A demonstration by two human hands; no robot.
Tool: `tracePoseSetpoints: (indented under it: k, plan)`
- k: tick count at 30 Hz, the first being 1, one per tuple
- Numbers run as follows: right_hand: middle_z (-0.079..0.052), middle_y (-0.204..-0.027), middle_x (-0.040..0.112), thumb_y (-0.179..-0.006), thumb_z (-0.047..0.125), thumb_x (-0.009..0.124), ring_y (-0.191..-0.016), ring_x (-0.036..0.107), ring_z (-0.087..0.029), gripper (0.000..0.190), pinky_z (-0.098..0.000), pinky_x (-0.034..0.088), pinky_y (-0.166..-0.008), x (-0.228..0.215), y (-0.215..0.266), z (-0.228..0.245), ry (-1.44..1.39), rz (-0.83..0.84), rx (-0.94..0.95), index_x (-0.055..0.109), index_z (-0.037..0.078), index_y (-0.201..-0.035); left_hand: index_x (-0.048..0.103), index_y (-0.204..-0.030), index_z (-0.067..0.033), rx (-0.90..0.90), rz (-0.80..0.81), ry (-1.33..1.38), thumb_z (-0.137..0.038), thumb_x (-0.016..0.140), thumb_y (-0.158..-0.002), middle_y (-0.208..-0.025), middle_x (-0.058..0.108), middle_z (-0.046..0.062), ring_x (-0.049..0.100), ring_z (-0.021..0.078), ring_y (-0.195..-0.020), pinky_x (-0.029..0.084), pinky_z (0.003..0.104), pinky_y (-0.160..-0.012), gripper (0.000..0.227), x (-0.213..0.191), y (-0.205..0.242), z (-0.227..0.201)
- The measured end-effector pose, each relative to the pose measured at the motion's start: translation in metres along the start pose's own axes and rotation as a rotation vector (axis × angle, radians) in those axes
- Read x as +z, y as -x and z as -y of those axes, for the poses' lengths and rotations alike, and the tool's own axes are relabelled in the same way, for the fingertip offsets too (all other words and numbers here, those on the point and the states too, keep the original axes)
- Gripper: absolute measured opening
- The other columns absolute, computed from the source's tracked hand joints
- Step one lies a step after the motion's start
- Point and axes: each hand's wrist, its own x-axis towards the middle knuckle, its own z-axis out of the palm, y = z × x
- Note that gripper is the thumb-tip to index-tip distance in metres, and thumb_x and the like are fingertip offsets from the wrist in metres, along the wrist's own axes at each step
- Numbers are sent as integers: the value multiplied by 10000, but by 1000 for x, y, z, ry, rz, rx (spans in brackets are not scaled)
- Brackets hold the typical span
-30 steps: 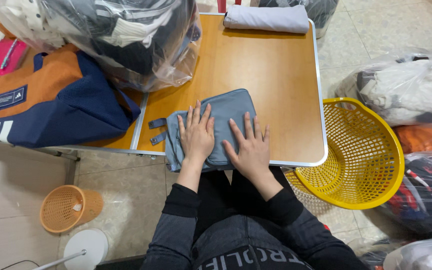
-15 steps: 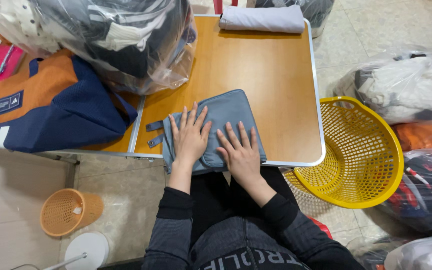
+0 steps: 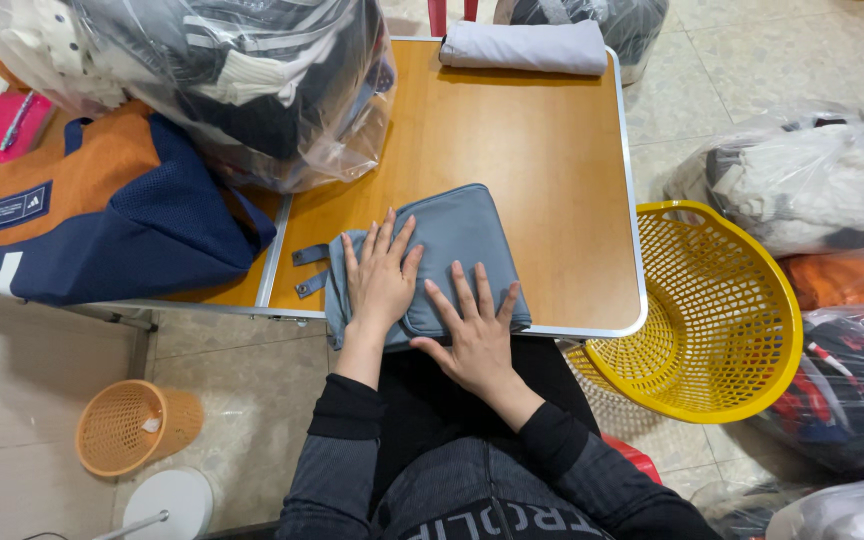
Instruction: The person folds a gray shoulder bag and a blue-and-orange duffel bag on a table, then places the gray bag into a clear plastic bag. The person smooths and aligns the bags before folding them compactly.
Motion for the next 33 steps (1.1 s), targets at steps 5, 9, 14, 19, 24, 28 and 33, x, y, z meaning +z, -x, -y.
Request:
tracePoseSetpoints:
  k: [5, 9, 14, 19, 24, 28, 33]
  plan:
    - [-142, -1636, 385, -883, 665, 661, -1556, 223, -368, 725, -649, -35, -1223, -6, -8, -12, 3, 14, -43, 558, 305, -1502, 477, -1544, -237, 11, 90, 66, -465, 514, -1013, -1653, 335, 108, 348, 349, -1489, 65, 621, -1223, 579, -9, -5, 6]
    - [-110, -1629, 396, -854, 655, 674, -1549, 238, -348, 708, -623, -17, -1229, -12, -19, -34, -79, 61, -99, 572, 328, -1475, 453, -1560, -252, 76, 138, 79, -476, 567, -969, -1660, 258, 153, 247, 397, -1501, 77, 641, -1185, 642, -26, -1, 10]
    - [-68, -1632, 383, -817, 639, 700, -1548, 240, -333, 698, -644, -36, -1220, -15, -39, -71, -171, 190, -177, 588, 349, -1442, 501, -1535, -326, 280, 115, 23, -466, 614, -981, -1690, 346, 60, 192, 358, -1590, 61, 648, -1256, 583, -45, 16, 1]
    - [-58, -1642, 364, -800, 593, 749, -1551, 211, -359, 682, -686, -79, -1192, -11, -57, -104, -217, 238, -271, 586, 371, -1424, 473, -1520, -276, 257, 223, 75, -622, 729, -773, -1656, 296, 100, 137, 402, -1553, 11, 669, -1209, 863, -49, 22, -13]
    - [-97, -1665, 322, -859, 425, 725, -1558, 233, -372, 686, -705, -57, -1195, 3, -53, -117, -40, 93, -113, 509, 357, -1506, 388, -1563, -263, 205, 121, -19, -690, 719, -756, -1669, 208, 150, 81, 468, -1535, 8, 722, -1167, 971, -29, 18, -34]
    - [-175, -1677, 261, -908, 362, 679, -1545, 235, -389, 754, -736, 20, -1186, 19, -40, -123, -142, -3, 124, 367, 247, -1585, 347, -1591, -285, 168, 82, -89, -701, 693, -794, -1683, 206, 139, 85, 461, -1543, 26, 752, -1157, 964, -6, 3, -38]
    - [-242, -1676, 237, -999, 340, 585, -1542, 216, -466, 716, -755, 99, -1150, 34, -31, -124, -34, -10, 289, 282, 162, -1622, 324, -1598, -309, 131, 58, -124, -723, 655, -805, -1691, 203, 117, 98, 451, -1547, 55, 762, -1150, 953, 22, -29, -37]
